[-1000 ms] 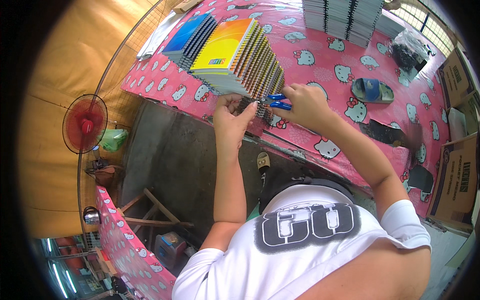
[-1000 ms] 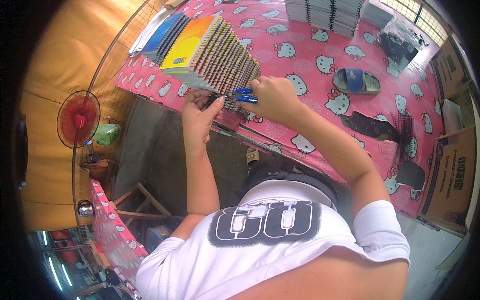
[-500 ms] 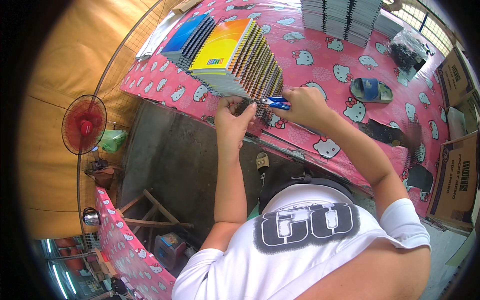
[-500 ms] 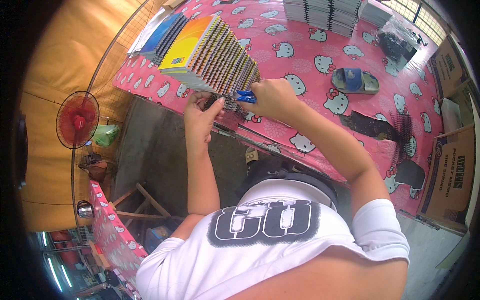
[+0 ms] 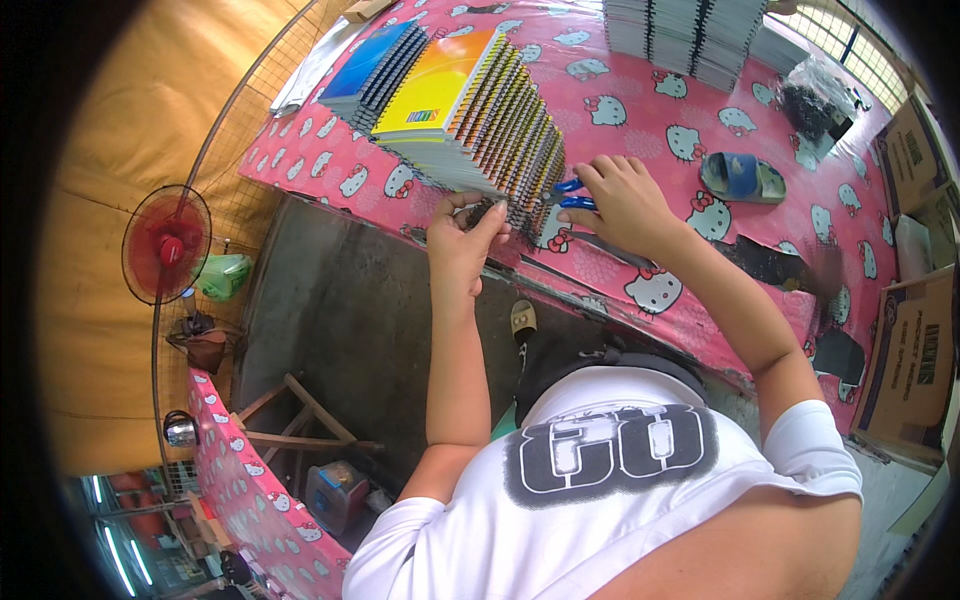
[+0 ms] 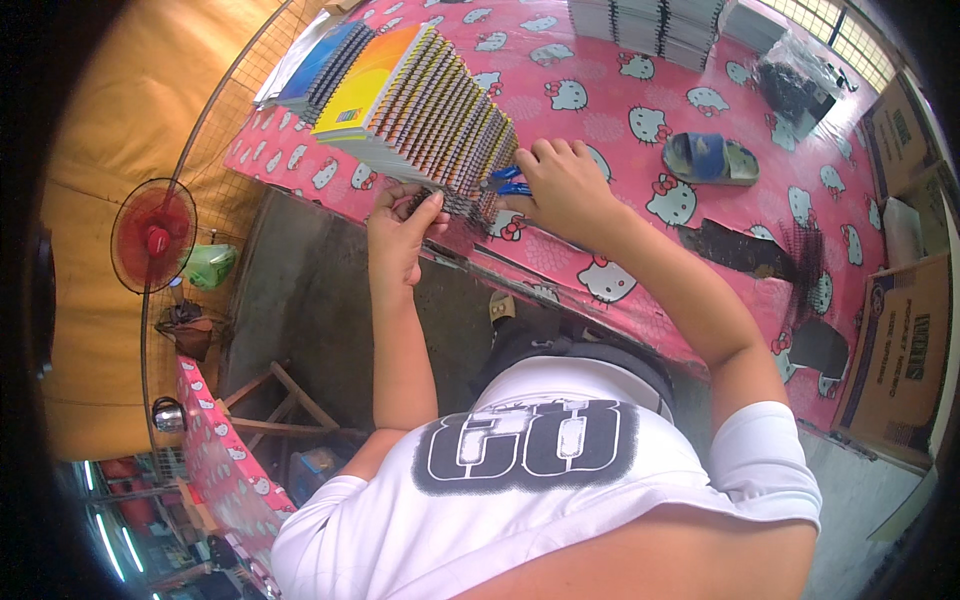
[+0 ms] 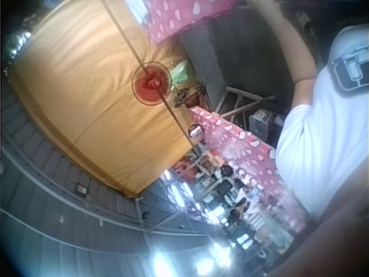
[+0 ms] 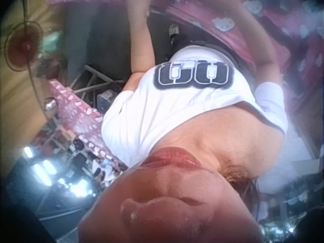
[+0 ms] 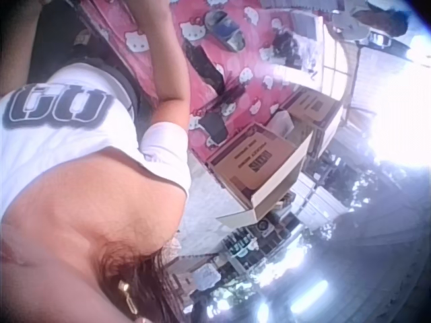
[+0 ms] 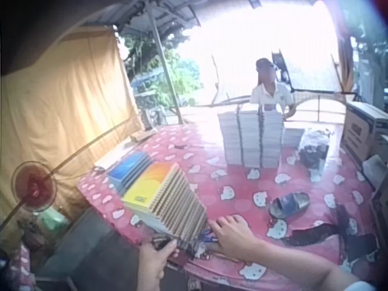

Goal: The person binds stacks of paper and covers into notebooks by manually aligning them and inserting a spiral binding through the pre-punched holes, then uses pliers to cut the excess binding.

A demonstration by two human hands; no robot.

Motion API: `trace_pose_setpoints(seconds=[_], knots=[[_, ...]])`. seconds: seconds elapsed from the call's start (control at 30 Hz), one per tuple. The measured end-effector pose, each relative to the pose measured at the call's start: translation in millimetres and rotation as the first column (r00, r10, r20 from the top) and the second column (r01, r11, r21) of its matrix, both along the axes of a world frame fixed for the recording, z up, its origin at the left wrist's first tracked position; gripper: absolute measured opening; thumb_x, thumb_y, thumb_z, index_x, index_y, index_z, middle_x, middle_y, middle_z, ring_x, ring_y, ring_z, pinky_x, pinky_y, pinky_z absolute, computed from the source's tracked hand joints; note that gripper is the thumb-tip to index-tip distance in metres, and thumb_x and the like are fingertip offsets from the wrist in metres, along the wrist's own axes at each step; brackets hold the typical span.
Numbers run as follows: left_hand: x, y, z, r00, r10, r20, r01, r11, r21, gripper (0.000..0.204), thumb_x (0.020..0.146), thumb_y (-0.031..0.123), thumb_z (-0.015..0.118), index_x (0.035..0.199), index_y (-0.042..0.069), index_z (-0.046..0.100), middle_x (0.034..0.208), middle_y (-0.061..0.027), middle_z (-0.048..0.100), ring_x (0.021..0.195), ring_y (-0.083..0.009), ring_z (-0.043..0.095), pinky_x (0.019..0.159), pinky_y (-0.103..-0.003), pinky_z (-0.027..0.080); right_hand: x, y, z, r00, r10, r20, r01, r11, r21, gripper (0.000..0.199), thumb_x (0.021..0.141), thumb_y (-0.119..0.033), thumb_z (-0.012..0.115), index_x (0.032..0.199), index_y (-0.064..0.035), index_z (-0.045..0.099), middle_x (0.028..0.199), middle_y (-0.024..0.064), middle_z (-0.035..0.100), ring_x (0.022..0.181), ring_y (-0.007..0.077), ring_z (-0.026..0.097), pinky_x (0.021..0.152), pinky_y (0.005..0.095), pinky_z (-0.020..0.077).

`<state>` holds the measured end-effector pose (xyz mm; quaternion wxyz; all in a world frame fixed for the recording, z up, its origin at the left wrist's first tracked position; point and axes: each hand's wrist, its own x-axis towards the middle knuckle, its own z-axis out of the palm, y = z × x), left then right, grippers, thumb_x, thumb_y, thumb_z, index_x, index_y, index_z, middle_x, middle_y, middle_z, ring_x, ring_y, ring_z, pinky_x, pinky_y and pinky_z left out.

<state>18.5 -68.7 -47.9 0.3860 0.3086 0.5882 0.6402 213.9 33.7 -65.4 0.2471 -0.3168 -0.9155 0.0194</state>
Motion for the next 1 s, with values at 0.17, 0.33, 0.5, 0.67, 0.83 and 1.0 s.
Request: trace_pose_setpoints(seconds=[0.17, 0.33, 0.5, 0.67, 0.83, 1.0], knots=[[9.9, 3.8, -5.5, 0.986, -0.002, -0.169, 0.006, 1.000, 0.027, 0.042, 0.075, 0.001, 0.077, 0.107, -0.004, 0.050, 0.092, -0.0126, 0.064, 0.076, -0.0137, 0.063, 0.064, -0.024, 0.052, -8.3, 2.8, -1.2, 0.997, 0.028, -0.067, -0.014, 0.978, 0.209, 0.057, 0.077, -0.055, 0.065, 0.099, -0.0026, 0.060, 0.092, 0.0116, 0.059, 0.092, 0.0285, 0.058, 0.082, 0.0406, 0.0425], [3.8, 6.6, -17.9, 0.967, 0.027, -0.254, -0.004, 0.996, 0.090, 0.039, 0.074, -0.002, 0.076, 0.104, -0.004, 0.052, 0.097, -0.0125, 0.063, 0.084, -0.0141, 0.061, 0.073, -0.026, 0.050, -8.3, 0.0, 11.0, 0.998, 0.060, -0.024, -0.056, 0.991, 0.122, 0.059, 0.078, -0.057, 0.064, 0.100, -0.0024, 0.060, 0.091, 0.0106, 0.059, 0.092, 0.0270, 0.057, 0.083, 0.0377, 0.0421], [3.5, 7.1, -20.1, 0.955, 0.035, -0.293, -0.011, 0.997, 0.081, 0.036, 0.074, 0.001, 0.075, 0.101, -0.002, 0.052, 0.093, -0.0108, 0.064, 0.085, -0.0133, 0.060, 0.076, -0.026, 0.048, -10.1, 5.6, 15.7, 0.996, 0.054, 0.068, -0.046, 0.993, -0.113, 0.057, 0.077, -0.057, 0.065, 0.086, -0.0009, 0.065, 0.080, 0.0130, 0.063, 0.076, 0.0289, 0.064, 0.068, 0.0393, 0.0491], [3.1, 5.2, -12.8, 0.976, 0.022, -0.218, -0.019, 1.000, 0.016, 0.036, 0.075, 0.003, 0.075, 0.101, -0.002, 0.051, 0.085, -0.0098, 0.064, 0.070, -0.0121, 0.062, 0.061, -0.024, 0.050, -8.7, 3.5, 11.2, 0.995, 0.050, 0.092, -0.029, 0.977, -0.213, 0.054, 0.076, -0.055, 0.065, 0.076, -0.0007, 0.066, 0.074, 0.0147, 0.064, 0.066, 0.0312, 0.066, 0.058, 0.0427, 0.0508], [6.0, 1.2, -6.4, 0.993, 0.026, -0.115, -0.034, 0.997, -0.069, 0.039, 0.077, 0.005, 0.076, 0.105, -0.003, 0.050, 0.080, -0.0096, 0.064, 0.059, -0.0122, 0.061, 0.049, -0.023, 0.049, -4.0, 8.9, -5.0, 0.970, 0.130, -0.204, -0.072, 0.960, 0.270, 0.044, 0.075, -0.047, 0.068, 0.078, -0.0029, 0.065, 0.070, 0.0126, 0.063, 0.066, 0.0308, 0.064, 0.059, 0.0438, 0.0493], [10.9, 3.2, -10.9, 0.983, 0.030, -0.183, -0.038, 0.998, -0.041, 0.044, 0.076, 0.006, 0.077, 0.109, -0.006, 0.049, 0.079, -0.0104, 0.064, 0.060, -0.0140, 0.062, 0.051, -0.024, 0.051, -16.6, -1.1, 8.0, 0.996, 0.025, 0.083, -0.009, 0.982, -0.190, 0.050, 0.077, -0.052, 0.066, 0.084, -0.0024, 0.066, 0.082, 0.0137, 0.065, 0.080, 0.0299, 0.065, 0.069, 0.0412, 0.0509]])
